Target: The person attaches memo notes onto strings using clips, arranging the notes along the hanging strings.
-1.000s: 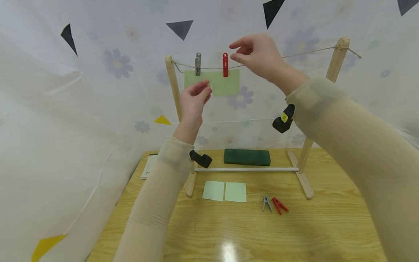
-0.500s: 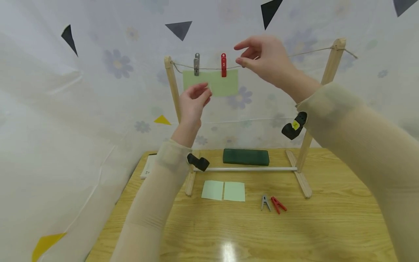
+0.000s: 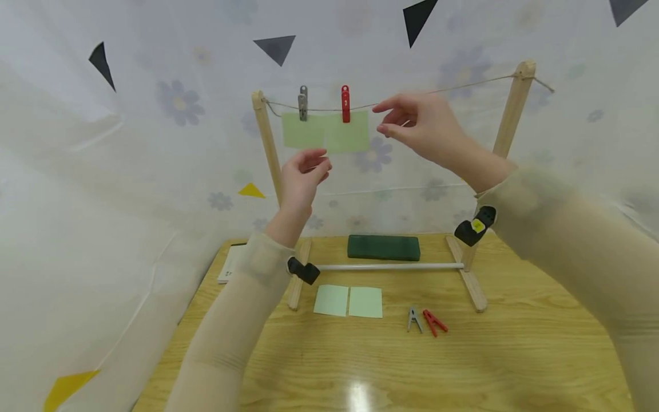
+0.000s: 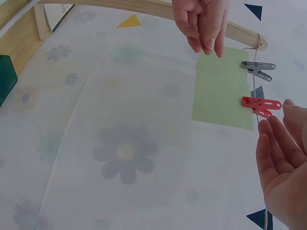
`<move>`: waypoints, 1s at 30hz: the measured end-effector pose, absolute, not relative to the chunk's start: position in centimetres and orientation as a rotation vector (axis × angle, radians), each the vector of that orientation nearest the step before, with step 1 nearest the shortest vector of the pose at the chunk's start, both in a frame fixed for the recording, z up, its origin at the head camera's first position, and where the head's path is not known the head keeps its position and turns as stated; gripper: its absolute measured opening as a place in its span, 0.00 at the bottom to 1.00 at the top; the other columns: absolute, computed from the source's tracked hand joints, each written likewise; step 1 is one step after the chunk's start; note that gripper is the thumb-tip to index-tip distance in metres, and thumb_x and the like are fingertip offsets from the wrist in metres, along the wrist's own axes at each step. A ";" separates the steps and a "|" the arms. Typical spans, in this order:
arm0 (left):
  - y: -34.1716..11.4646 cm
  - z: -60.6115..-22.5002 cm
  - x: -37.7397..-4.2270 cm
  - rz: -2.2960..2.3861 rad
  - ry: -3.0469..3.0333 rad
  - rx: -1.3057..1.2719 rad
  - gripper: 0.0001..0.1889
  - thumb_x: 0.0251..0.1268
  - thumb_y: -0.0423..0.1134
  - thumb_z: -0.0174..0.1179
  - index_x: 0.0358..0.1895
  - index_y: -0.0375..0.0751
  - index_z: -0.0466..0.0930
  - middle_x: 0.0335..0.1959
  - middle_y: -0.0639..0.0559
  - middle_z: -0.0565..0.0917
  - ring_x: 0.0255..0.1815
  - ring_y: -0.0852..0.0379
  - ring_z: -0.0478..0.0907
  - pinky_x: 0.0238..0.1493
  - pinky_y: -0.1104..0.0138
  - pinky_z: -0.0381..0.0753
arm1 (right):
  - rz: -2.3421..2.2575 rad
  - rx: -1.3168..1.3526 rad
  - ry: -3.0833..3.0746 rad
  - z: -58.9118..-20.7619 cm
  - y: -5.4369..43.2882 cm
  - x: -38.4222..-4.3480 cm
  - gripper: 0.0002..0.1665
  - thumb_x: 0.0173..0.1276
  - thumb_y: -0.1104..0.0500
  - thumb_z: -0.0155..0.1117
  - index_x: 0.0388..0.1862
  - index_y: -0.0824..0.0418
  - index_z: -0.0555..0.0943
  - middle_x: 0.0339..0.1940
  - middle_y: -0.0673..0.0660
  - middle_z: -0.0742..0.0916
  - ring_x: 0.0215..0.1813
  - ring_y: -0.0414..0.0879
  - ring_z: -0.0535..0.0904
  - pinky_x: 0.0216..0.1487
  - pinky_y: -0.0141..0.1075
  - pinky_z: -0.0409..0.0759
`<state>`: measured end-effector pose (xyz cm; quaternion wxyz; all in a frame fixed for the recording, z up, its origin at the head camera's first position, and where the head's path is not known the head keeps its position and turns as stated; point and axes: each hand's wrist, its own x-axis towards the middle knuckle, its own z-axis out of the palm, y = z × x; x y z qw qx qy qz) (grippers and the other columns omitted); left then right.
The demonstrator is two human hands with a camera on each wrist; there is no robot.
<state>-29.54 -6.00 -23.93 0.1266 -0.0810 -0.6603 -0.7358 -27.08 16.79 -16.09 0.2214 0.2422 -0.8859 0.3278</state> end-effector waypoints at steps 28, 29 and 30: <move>-7.2 -30.6 -28.7 -2.001 -2.252 -0.201 0.15 0.66 0.30 0.63 0.55 0.34 0.80 0.54 0.35 0.83 0.51 0.47 0.83 0.54 0.60 0.83 | 0.978 0.630 -2.609 -25.4 20.1 -26.5 0.20 0.70 0.58 0.66 0.60 0.55 0.81 0.41 0.57 0.89 0.43 0.49 0.85 0.41 0.20 0.76; -7.2 -30.8 -28.7 -1.997 -2.259 -0.199 0.15 0.66 0.30 0.63 0.55 0.34 0.80 0.54 0.35 0.83 0.51 0.47 0.83 0.54 0.61 0.83 | 0.984 0.631 -2.612 -25.7 20.2 -26.4 0.20 0.70 0.58 0.66 0.60 0.55 0.81 0.41 0.57 0.89 0.43 0.49 0.85 0.41 0.20 0.76; -7.2 -31.0 -28.6 -1.993 -2.266 -0.196 0.15 0.66 0.30 0.63 0.55 0.35 0.80 0.53 0.36 0.83 0.51 0.47 0.83 0.53 0.61 0.83 | 0.986 0.630 -2.616 -26.0 20.2 -26.2 0.20 0.70 0.58 0.66 0.60 0.55 0.81 0.41 0.56 0.89 0.43 0.49 0.85 0.42 0.19 0.76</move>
